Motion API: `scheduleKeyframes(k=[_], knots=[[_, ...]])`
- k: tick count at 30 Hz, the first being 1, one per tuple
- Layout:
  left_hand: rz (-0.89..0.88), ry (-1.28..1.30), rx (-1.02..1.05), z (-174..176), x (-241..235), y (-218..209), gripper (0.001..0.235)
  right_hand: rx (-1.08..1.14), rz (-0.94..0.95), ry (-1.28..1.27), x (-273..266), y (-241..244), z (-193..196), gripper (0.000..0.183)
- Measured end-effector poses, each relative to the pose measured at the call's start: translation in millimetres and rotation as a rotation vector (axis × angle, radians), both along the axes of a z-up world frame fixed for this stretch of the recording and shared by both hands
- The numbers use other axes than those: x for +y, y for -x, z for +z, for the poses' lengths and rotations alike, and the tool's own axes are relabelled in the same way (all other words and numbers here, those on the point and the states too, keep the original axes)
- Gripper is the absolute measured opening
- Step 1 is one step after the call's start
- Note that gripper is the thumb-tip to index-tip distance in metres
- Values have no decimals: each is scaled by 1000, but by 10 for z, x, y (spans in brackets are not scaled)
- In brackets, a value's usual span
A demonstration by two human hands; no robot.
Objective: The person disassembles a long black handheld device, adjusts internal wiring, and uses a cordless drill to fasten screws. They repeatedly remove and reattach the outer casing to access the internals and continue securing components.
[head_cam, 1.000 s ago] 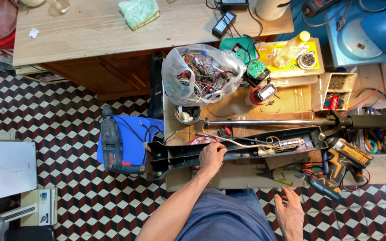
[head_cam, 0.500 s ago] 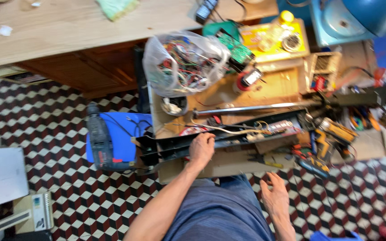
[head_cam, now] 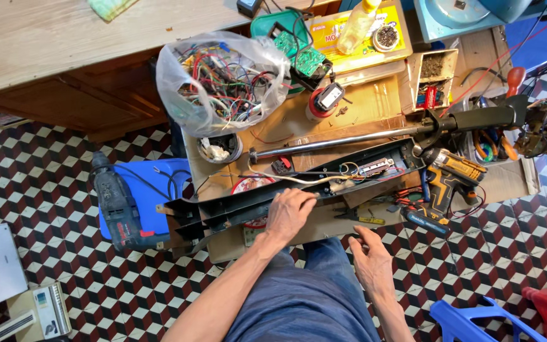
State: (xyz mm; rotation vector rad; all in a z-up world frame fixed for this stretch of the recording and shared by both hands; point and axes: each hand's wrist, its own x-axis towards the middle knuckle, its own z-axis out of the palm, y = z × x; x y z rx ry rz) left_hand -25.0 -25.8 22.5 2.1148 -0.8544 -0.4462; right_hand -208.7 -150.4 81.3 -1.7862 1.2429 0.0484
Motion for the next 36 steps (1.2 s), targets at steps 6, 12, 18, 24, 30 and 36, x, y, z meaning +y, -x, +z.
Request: scheduleKeyframes(k=[6,12,18,24,30,36], knots=[[-50,-75,24,-18,-194,140,45,-50,75,25,-254,-241,-24,39],[-19,-167,32,64,-378,143,50,-17,98,-36,-441,-357,-74,40],[-83,-167,-50,160,-416,84,36,60,86,-88,-560,-420,-80,41],[-174,-131,-86,113,-377,36,37,63,96,-74,-614,-474,-127,42],[-185,-61,-139,17,-338,18,36,134,134,-86,-635,-565,-132,46],[-177,-34,-153,-64,-284,37,35,127,171,-66,-589,-588,-163,46]])
